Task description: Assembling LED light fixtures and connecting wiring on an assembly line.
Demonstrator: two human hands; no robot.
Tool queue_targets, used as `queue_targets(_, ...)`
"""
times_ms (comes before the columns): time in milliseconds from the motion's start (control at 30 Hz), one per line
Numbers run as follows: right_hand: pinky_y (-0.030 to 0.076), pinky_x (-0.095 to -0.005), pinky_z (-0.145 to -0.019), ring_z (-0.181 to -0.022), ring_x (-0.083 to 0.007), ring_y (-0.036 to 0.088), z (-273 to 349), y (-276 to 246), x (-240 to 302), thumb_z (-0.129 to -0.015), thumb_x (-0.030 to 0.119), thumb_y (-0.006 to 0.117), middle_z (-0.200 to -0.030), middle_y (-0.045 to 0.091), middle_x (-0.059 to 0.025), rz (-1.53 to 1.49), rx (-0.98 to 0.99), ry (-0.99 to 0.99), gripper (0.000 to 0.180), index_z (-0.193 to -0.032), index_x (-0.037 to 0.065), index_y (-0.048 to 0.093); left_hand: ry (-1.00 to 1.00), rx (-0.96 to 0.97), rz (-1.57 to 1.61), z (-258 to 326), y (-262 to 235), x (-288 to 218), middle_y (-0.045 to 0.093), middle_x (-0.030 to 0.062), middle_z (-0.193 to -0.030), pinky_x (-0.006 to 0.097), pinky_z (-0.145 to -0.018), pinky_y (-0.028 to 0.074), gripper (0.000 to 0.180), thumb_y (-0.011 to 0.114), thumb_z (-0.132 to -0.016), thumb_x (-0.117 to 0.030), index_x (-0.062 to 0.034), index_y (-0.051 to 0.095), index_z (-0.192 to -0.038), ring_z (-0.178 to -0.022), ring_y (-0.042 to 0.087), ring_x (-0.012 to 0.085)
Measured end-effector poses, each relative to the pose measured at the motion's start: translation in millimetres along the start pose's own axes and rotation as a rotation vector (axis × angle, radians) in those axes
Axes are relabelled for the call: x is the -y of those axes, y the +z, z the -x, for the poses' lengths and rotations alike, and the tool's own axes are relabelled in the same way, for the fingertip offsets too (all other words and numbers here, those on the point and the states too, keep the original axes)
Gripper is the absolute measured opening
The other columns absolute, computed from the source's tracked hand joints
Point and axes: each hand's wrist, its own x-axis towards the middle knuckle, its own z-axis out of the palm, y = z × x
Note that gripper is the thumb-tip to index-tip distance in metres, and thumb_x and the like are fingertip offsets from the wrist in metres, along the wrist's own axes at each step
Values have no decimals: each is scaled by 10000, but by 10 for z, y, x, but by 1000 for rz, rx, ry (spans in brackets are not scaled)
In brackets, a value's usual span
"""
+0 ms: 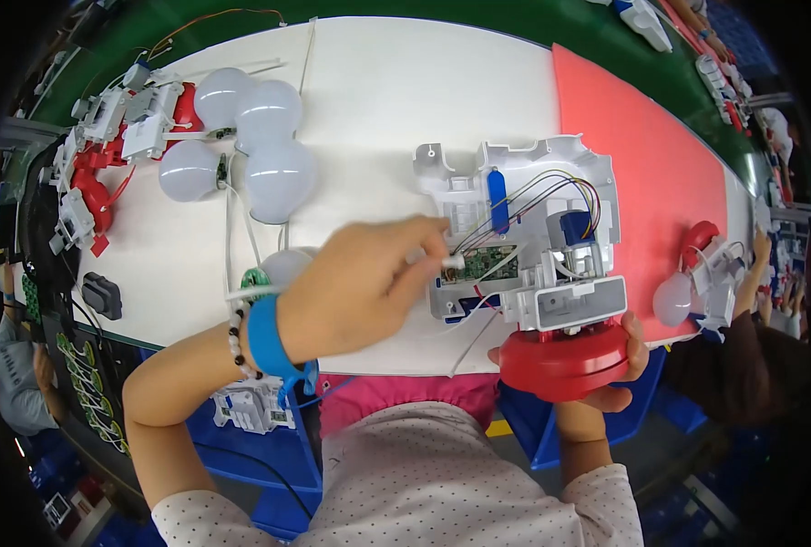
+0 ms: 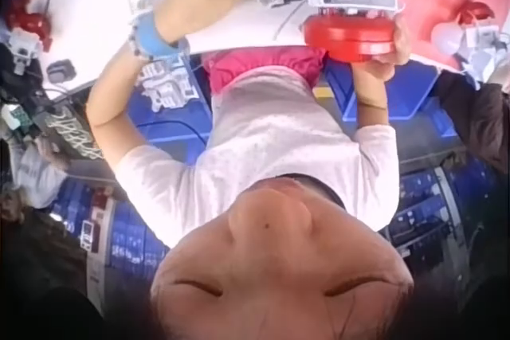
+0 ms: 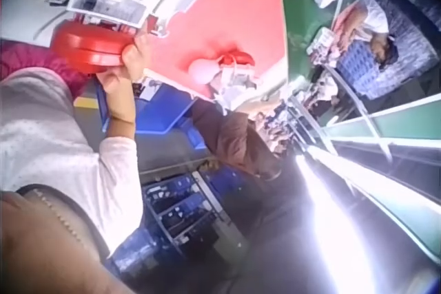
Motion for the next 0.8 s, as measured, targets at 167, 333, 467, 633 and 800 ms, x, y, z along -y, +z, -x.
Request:
queue_targets(167,386,-496,-896,-1105,-369,406,72,21,3,-844,533,289,-1264,315,-158,21,-19,91,544,-1252,181,219,62,236,-130,185,247,-135,503,211,-1102,419,-516,454,108,484,-781,-105,-43,455,-864,-616,559,356)
queue_targets(333,369,-482,-915,-1128,-343,378,21,101,11,-832,531,328,-1275,299,-131,-5,-8,130,554,-1259,200,206,118,313,-217,210,247,-89,494,218,-1109,408,-503,462,130,476,-783,-107,-21,444,-876,-617,568,348)
queue_targets(467,343,-450,-946,-1153,-292,342,-11,118,5,-816,502,425,-1287,274,-77,-78,42,120,580,-1266,220,194,95,235,-71,199,100,-15,535,195,-1042,326,-537,471,174,458,-778,-57,-27,467,-949,-614,574,286)
queue_targets(633,319,-449,-967,-1178,-277,311,28,82,17,-815,545,395,-1309,246,-33,-358,51,228,571,-1267,248,211,-102,82,131,184,-106,-56,573,149,-968,219,-550,446,125,422,-809,20,1,499,-906,-596,552,115)
queue_targets(800,311,-473,-970,-1176,-288,322,-39,127,-9,-815,578,336,-1312,258,-28,-298,31,150,566,-1261,243,243,-251,33,195,193,-95,-64,550,46,-590,200,-454,381,52,482,-812,-24,16,515,-821,-491,492,80)
